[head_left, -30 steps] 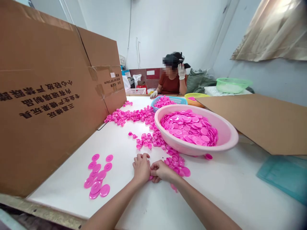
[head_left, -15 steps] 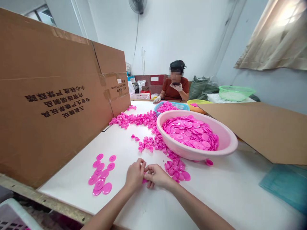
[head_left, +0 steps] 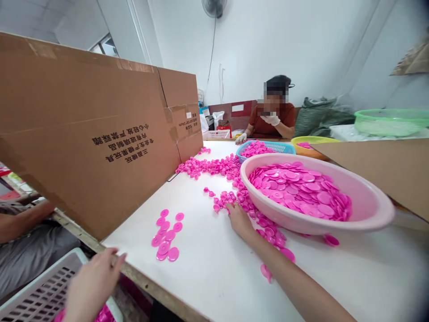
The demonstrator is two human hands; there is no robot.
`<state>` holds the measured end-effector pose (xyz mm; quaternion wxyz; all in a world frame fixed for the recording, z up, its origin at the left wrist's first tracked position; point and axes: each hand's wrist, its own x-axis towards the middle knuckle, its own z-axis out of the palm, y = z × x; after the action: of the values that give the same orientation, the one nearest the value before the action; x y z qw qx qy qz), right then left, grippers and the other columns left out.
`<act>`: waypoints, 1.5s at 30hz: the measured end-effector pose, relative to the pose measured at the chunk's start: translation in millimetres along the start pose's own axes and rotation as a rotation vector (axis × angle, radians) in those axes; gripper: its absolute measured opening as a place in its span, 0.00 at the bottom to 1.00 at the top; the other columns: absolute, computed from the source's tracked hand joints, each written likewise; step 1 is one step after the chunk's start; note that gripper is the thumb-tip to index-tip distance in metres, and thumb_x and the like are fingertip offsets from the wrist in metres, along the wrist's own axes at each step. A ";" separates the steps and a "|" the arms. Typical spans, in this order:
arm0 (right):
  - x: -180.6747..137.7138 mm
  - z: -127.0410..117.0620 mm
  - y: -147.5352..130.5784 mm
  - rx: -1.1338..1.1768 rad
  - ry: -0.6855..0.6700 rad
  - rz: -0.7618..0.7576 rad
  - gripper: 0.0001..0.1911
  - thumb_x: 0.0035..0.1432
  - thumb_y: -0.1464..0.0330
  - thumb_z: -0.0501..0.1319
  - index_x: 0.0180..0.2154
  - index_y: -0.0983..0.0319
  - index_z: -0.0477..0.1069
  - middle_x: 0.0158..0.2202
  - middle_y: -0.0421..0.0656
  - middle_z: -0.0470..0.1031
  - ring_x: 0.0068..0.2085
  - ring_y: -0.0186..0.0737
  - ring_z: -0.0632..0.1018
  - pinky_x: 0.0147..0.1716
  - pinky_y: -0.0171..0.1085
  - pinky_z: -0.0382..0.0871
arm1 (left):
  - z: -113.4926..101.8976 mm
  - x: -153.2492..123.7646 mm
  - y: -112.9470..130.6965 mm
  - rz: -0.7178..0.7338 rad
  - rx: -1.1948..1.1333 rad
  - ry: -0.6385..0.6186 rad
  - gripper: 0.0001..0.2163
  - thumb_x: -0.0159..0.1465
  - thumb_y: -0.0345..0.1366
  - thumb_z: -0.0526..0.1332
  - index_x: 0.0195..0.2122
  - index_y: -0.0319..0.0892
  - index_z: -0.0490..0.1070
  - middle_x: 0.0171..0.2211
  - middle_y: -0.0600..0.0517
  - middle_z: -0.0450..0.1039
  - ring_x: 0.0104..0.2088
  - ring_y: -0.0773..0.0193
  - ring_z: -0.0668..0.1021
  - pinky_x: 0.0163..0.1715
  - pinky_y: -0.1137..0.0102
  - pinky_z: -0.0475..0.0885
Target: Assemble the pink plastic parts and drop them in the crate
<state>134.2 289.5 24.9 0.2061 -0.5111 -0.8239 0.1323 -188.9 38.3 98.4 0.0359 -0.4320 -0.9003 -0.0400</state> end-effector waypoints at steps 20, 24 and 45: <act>-85.9 -8.3 -23.8 0.395 -0.155 0.089 0.11 0.48 0.72 0.50 0.21 0.66 0.68 0.28 0.44 0.65 0.33 0.36 0.67 0.33 0.31 0.58 | 80.4 45.1 206.4 0.315 0.004 0.098 0.16 0.58 0.41 0.50 0.44 0.40 0.63 0.42 0.45 0.64 0.41 0.55 0.67 0.36 0.66 0.61; -87.4 -7.1 -20.6 0.437 -0.127 0.153 0.11 0.49 0.72 0.49 0.29 0.66 0.70 0.29 0.43 0.65 0.32 0.35 0.68 0.32 0.31 0.59 | 83.4 47.5 205.9 0.341 -0.024 -0.027 0.13 0.60 0.38 0.46 0.39 0.39 0.65 0.36 0.46 0.66 0.37 0.58 0.69 0.32 0.69 0.61; -82.1 0.1 -17.9 0.834 -0.175 0.408 0.15 0.53 0.63 0.49 0.36 0.66 0.66 0.26 0.42 0.68 0.20 0.31 0.69 0.14 0.28 0.60 | 72.4 19.2 231.9 0.505 -0.959 -0.243 0.15 0.58 0.48 0.47 0.30 0.42 0.64 0.25 0.53 0.67 0.25 0.67 0.71 0.27 0.71 0.65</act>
<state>152.3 208.0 15.8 0.2934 -0.5230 -0.5976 0.5323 -22.0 205.2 37.8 -0.2606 -0.6038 -0.6474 -0.3853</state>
